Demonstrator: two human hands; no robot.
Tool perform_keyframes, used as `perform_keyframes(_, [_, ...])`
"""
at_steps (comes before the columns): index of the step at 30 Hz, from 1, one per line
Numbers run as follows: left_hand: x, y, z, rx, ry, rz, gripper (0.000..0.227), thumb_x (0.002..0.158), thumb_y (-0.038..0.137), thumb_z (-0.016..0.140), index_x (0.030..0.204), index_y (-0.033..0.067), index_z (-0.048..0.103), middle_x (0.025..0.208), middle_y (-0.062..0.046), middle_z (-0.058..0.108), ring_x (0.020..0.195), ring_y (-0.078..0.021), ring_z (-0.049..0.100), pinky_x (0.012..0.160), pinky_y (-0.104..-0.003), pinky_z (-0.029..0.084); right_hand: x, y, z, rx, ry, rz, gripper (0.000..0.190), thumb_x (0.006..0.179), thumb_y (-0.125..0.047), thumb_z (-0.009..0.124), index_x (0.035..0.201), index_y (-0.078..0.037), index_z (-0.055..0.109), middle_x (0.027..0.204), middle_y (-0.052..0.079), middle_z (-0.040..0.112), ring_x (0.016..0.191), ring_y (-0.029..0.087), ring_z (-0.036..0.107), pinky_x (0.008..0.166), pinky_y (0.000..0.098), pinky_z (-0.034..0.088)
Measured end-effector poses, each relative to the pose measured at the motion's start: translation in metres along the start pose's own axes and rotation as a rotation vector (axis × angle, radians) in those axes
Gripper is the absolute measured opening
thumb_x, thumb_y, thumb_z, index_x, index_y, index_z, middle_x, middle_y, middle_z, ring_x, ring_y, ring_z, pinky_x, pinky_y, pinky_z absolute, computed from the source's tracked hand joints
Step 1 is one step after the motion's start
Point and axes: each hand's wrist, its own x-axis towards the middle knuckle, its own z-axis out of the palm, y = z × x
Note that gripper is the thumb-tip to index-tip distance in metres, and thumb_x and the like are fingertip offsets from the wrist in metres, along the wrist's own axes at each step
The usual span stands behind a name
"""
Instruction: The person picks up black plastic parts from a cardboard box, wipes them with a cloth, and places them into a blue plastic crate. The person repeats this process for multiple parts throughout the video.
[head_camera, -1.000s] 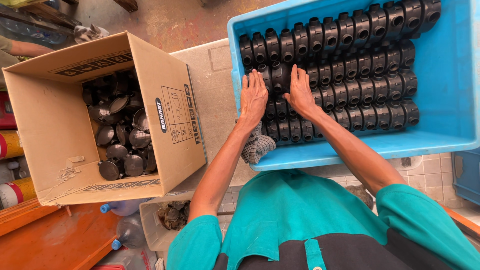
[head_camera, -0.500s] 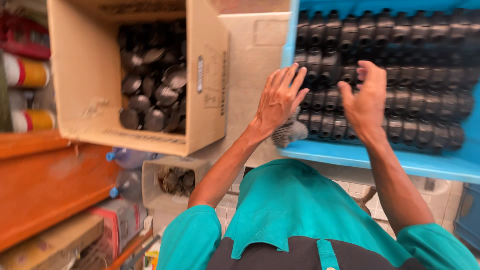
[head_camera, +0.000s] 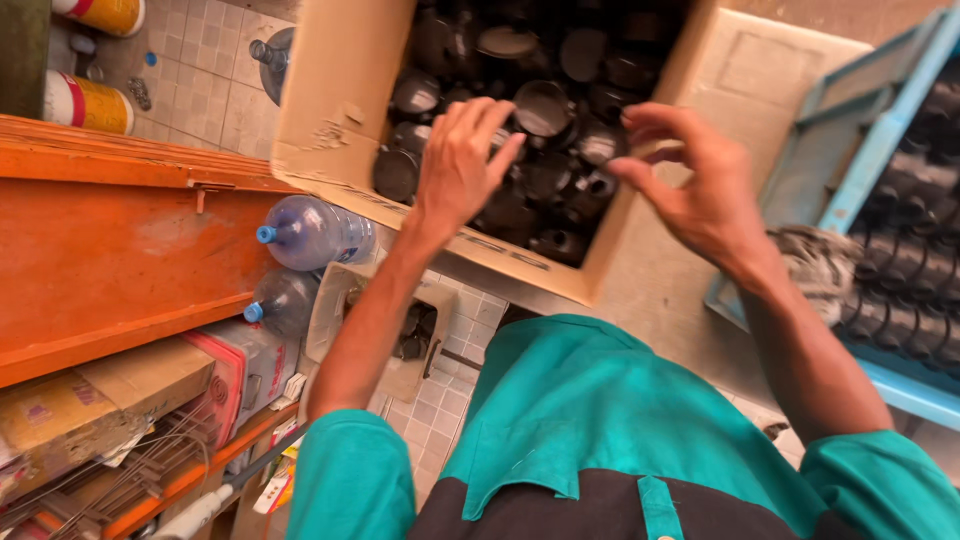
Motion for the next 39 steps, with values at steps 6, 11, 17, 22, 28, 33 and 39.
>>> perform_keyframes(6, [-0.005, -0.183, 0.09, 0.33, -0.756, -0.123, 0.105, 0.084, 0.067, 0.062, 0.157, 0.0091, 0.014, 0.132, -0.026, 0.051, 0.121, -0.0388, 0.045, 0.101, -0.055, 0.028, 0.102, 0.069, 0.158, -0.369, -0.425, -0.012, 0.094, 0.085, -0.04, 0.074, 0.153, -0.001, 0.023, 0.153, 0.031, 0.027, 0.143, 0.043, 0.026, 0.118, 0.0491, 0.022])
perform_keyframes(11, [0.005, -0.221, 0.151, 0.309, -1.044, -0.128, 0.125, 0.076, 0.06, 0.075, 0.158, 0.0159, -0.008, 0.147, -0.03, 0.045, 0.143, -0.04, 0.032, 0.113, -0.061, 0.001, 0.156, 0.113, 0.232, -0.643, -0.676, 0.316, 0.094, 0.083, -0.04, 0.075, 0.154, -0.003, 0.026, 0.145, 0.028, 0.044, 0.14, 0.046, 0.034, 0.109, 0.0612, 0.034])
perform_keyframes(17, [-0.003, -0.247, 0.19, 0.215, -0.972, -0.015, 0.122, 0.08, 0.058, 0.074, 0.156, 0.0109, -0.009, 0.153, -0.029, 0.034, 0.146, -0.0406, 0.025, 0.116, -0.061, 0.004, 0.161, 0.208, 0.293, -0.755, -0.585, 0.321, 0.084, 0.084, -0.049, 0.071, 0.142, 0.0, 0.034, 0.129, 0.024, 0.056, 0.131, 0.04, 0.043, 0.104, 0.0579, 0.035])
perform_keyframes(22, [-0.011, -0.253, 0.185, 0.118, -0.749, 0.032, 0.11, 0.082, 0.041, 0.08, 0.157, 0.0078, 0.007, 0.149, -0.03, 0.038, 0.144, -0.0396, 0.03, 0.118, -0.059, 0.009, 0.155, 0.245, 0.323, -0.857, -0.368, 0.242, 0.06, 0.082, -0.042, 0.077, 0.115, -0.003, 0.047, 0.101, 0.016, 0.06, 0.108, 0.037, 0.055, 0.095, 0.0526, 0.041])
perform_keyframes(28, [0.001, -0.246, 0.162, 0.019, -0.568, 0.18, 0.116, 0.058, 0.035, 0.092, 0.15, 0.0081, 0.027, 0.117, -0.024, 0.056, 0.122, -0.0384, 0.048, 0.111, -0.056, 0.02, 0.168, 0.193, 0.281, -0.556, -0.402, 0.457, 0.074, 0.078, -0.039, 0.083, 0.123, 0.006, 0.045, 0.101, 0.028, 0.062, 0.101, 0.05, 0.061, 0.089, 0.0623, 0.046])
perform_keyframes(33, [0.024, -0.178, 0.051, -0.121, -0.237, 0.22, 0.109, 0.06, 0.038, 0.09, 0.15, 0.0115, 0.037, 0.122, -0.019, 0.05, 0.124, -0.0365, 0.043, 0.112, -0.053, 0.022, 0.162, 0.076, 0.173, -0.206, -0.295, 0.569, 0.074, 0.072, -0.035, 0.088, 0.128, -0.011, 0.045, 0.115, 0.019, 0.059, 0.104, 0.04, 0.064, 0.083, 0.0501, 0.053])
perform_keyframes(39, [0.035, -0.044, -0.024, -0.34, 0.117, 0.297, 0.105, 0.071, 0.034, 0.091, 0.153, 0.0078, 0.032, 0.14, -0.016, 0.047, 0.132, -0.0307, 0.042, 0.115, -0.045, 0.025, 0.071, -0.004, 0.061, 0.373, 0.082, 0.469, 0.071, 0.074, -0.004, 0.083, 0.135, -0.005, 0.048, 0.114, 0.013, 0.05, 0.1, 0.022, 0.061, 0.086, 0.03, 0.056])
